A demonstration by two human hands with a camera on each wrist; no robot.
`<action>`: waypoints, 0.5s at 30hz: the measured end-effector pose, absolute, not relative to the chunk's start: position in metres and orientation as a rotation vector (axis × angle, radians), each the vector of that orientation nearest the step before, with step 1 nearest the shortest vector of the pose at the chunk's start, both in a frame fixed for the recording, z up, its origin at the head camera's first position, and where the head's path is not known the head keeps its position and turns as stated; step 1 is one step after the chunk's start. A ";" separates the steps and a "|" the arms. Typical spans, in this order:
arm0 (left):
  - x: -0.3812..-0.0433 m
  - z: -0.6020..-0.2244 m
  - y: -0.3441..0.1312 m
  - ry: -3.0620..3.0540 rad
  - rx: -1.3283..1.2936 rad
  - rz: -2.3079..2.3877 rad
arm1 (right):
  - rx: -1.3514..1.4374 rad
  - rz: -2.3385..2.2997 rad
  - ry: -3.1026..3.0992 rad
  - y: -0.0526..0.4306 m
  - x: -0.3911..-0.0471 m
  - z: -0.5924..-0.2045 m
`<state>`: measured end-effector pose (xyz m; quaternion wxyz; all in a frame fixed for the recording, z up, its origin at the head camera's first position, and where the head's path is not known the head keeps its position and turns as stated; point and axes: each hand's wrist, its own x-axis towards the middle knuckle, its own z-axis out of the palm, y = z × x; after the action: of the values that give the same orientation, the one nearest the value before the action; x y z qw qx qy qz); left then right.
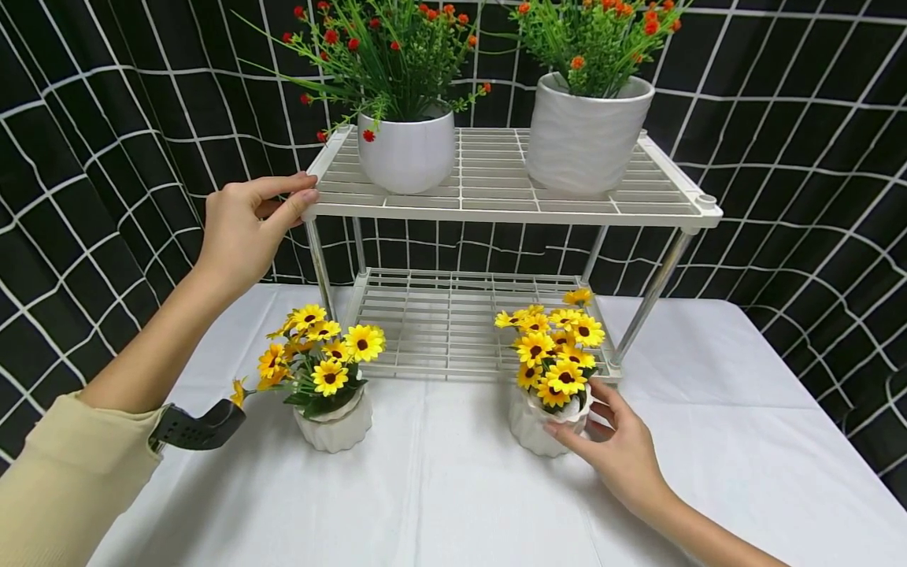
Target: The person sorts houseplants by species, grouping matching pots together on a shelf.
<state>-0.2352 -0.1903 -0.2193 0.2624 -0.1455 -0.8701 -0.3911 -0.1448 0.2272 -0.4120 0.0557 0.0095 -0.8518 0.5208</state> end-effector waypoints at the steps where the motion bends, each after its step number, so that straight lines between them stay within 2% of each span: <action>1: -0.235 -0.219 -0.190 -2.353 -0.394 -1.060 | 0.013 1.584 -2.579 0.226 -0.144 -0.413; 15: -0.234 -0.220 -0.190 -2.348 -0.405 -1.050 | -0.077 1.633 -2.385 0.198 -0.138 -0.416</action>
<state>-0.2336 -0.1899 -0.2196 0.2655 -0.1500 -0.8694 -0.3887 -0.1384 0.1982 -0.4162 0.1247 -0.0263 -0.8184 0.5603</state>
